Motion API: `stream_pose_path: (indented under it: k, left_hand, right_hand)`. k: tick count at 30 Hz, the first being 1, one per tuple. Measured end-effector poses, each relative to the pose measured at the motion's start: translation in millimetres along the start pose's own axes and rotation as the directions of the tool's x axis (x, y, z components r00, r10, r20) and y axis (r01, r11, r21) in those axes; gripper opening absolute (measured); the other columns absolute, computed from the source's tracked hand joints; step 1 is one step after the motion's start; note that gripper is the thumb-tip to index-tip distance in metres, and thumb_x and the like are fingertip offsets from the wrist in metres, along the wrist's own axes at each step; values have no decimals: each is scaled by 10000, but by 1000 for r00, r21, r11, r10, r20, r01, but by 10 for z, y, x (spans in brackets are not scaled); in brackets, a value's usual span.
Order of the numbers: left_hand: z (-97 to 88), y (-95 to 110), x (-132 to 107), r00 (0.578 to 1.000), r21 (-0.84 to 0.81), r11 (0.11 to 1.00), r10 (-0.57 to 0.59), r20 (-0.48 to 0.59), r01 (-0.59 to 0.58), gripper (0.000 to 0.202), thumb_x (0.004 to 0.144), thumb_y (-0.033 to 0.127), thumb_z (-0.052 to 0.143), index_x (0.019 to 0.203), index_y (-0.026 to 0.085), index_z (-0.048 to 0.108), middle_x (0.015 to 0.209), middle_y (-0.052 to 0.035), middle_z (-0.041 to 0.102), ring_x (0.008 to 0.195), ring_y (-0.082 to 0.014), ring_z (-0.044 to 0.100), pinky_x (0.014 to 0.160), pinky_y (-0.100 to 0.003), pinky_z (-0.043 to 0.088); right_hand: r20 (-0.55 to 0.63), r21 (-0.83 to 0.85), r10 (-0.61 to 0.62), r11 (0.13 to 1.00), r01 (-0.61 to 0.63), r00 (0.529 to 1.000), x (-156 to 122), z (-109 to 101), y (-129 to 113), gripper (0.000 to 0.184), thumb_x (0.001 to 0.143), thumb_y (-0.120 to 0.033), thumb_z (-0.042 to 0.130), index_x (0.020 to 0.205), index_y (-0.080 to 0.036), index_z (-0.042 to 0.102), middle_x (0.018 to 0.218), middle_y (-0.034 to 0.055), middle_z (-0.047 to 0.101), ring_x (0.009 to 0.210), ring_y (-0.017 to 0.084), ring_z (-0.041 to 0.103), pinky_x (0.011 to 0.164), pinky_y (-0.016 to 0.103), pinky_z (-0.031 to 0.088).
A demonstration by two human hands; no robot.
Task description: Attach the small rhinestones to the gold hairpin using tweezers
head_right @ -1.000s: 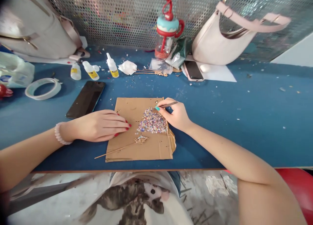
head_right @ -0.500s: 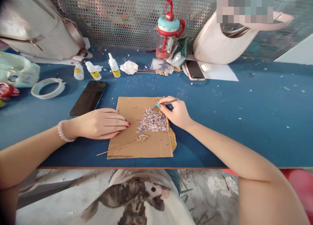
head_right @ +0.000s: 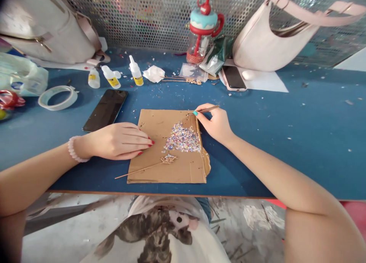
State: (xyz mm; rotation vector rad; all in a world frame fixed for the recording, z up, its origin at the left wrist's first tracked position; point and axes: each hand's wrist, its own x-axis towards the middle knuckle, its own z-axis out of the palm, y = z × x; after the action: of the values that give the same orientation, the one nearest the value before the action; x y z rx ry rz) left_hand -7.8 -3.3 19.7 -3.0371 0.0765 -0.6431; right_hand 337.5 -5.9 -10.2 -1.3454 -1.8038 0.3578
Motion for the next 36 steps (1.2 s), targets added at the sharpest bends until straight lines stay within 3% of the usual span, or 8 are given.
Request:
stream_pose_path:
  k: [7, 13, 23, 28, 36]
  left_hand:
    - [-2, -7, -10, 999, -12, 1000, -19, 28, 19, 256, 1020, 203, 521, 1155, 196, 738, 1143, -56, 795, 1061, -178, 751, 926, -314, 586]
    - [-18, -5, -5, 999, -27, 999, -32, 42, 34, 270, 1040, 196, 484, 1132, 143, 733, 1149, -67, 792, 1056, -199, 756, 883, -333, 590]
    - [-3, -13, -8, 998, -40, 998, -38, 46, 40, 258, 1016, 187, 510, 1139, 176, 736, 1137, -69, 793, 1058, -192, 751, 899, -333, 603]
    - [6, -17, -2, 999, -58, 998, -31, 35, 33, 250, 1021, 176, 497, 1116, 138, 725, 1126, -87, 793, 1039, -211, 757, 878, -348, 613]
    - [-1, -16, 1, 998, -99, 994, -43, 47, 47, 257, 1024, 168, 487, 1109, 126, 726, 1139, -102, 786, 1072, -226, 753, 922, -359, 637]
  right_hand:
    - [-4, -19, 32, 999, -32, 999, 34, -20, 79, 103, 850, -306, 654, 862, -231, 724, 947, 68, 785, 921, 260, 736, 897, 461, 569]
    - [55, 0, 74, 997, -75, 996, 72, -18, 108, 101, 855, -285, 637, 874, -220, 712, 935, 64, 777, 891, 238, 729, 877, 439, 576]
    - [131, 64, 91, 993, -100, 987, 133, 5, 152, 145, 897, -333, 625, 916, -205, 692, 926, 69, 765, 798, 203, 708, 780, 395, 583]
    - [146, 49, 48, 997, -56, 988, 138, -4, 162, 126, 894, -316, 630, 917, -211, 695, 911, 63, 762, 787, 208, 704, 757, 386, 566]
    - [160, -32, -127, 990, 134, 979, 141, -23, 151, 78, 878, -250, 627, 925, -249, 690, 956, 55, 752, 929, 253, 704, 885, 439, 550]
